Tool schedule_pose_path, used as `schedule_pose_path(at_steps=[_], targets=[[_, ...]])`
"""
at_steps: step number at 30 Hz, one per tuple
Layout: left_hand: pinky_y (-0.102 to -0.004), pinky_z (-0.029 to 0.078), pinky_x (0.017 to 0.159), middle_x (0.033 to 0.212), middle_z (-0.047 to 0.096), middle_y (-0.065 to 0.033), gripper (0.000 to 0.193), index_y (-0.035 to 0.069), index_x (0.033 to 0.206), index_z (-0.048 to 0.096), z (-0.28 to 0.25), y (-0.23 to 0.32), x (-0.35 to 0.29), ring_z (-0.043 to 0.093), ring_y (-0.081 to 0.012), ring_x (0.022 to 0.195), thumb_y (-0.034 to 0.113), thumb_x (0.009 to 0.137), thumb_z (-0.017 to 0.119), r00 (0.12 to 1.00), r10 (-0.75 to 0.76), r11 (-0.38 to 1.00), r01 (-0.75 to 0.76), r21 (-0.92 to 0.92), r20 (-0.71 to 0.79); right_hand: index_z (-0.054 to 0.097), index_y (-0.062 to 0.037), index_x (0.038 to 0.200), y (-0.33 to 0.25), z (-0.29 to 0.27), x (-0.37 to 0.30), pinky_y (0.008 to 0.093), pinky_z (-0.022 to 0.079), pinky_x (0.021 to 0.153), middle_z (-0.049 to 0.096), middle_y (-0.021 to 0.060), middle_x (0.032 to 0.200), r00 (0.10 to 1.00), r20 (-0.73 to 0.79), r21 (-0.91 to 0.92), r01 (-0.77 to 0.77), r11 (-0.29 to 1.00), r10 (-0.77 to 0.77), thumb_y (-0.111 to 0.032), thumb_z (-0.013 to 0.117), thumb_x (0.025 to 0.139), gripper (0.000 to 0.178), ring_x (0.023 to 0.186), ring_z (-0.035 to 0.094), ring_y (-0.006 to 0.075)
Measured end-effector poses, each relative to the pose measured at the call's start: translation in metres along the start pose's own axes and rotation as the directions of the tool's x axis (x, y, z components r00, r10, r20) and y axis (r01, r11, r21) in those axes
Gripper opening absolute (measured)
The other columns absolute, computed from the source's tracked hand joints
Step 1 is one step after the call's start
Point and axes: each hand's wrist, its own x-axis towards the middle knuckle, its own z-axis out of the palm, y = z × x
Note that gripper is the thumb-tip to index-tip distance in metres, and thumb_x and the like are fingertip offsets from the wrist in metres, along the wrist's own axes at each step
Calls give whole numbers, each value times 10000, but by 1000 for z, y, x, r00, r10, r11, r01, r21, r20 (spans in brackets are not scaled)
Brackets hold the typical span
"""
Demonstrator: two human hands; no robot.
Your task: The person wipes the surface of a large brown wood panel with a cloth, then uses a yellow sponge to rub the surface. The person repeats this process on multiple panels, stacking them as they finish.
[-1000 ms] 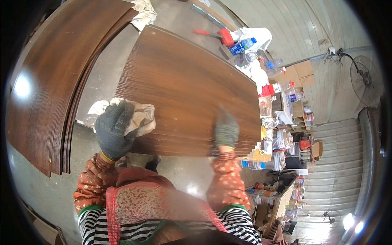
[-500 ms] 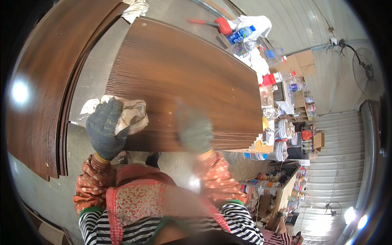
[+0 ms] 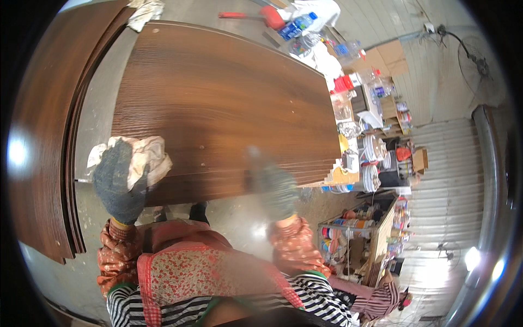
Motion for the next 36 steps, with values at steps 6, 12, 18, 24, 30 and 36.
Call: schedule_pose_path(at_steps=[6, 12, 18, 24, 30, 36], targets=[[-495, 445, 1075, 1281, 667, -194, 483, -22, 1308, 626, 1, -2, -2, 629, -384, 1185, 212, 891, 701, 1000, 3, 997, -5, 74, 31, 551, -149, 1459, 62, -1, -1, 414, 565, 745, 689, 145, 1270, 909, -302, -242, 220, 945, -289, -183, 573, 987, 474, 912, 720, 318], [-474, 434, 1081, 1338, 647, -187, 508, 2, 1349, 616, 3, -5, -7, 614, -364, 1224, 148, 876, 729, 1000, -5, 998, 6, 57, -14, 707, -92, 1258, 127, -39, 5, 392, 559, 833, 736, 174, 1119, 822, -148, 239, -509, 827, 549, -386, 588, 1021, 396, 978, 713, 356], [-465, 425, 1089, 1384, 623, -176, 502, 13, 1358, 609, 4, -13, -13, 597, -349, 1257, 153, 885, 700, 999, -34, 999, 33, 41, 15, 639, -116, 1353, 115, -4, 0, 423, 566, 844, 707, 180, 1185, 961, -270, 28, 72, 997, -61, -291, 602, 1000, 396, 1015, 697, 361], [-464, 423, 1093, 1406, 609, -181, 449, 13, 1332, 619, 4, -15, -16, 586, -357, 1276, 208, 928, 643, 999, -33, 996, 32, 78, 8, 723, -120, 1229, 237, -27, 11, 419, 537, 834, 742, 169, 995, 769, -188, 78, -608, 790, 611, -317, 597, 1019, 315, 918, 695, 367], [-462, 422, 1094, 1412, 604, -185, 446, 7, 1331, 618, 2, -12, -14, 586, -364, 1275, 205, 932, 631, 1000, -10, 998, 10, 57, 4, 705, -157, 1211, 267, -7, 13, 481, 529, 857, 715, 163, 1101, 848, -408, 173, -292, 941, 339, -339, 509, 1042, 317, 937, 689, 374], [-465, 418, 1095, 1412, 605, -185, 433, 6, 1322, 626, 2, -12, -14, 585, -364, 1273, 195, 932, 622, 999, -54, 998, 54, 44, 7, 598, -195, 1395, 223, 0, 4, 476, 525, 906, 704, 174, 1146, 848, -239, -110, -508, 854, 473, -140, 494, 1008, 404, 1027, 676, 386]])
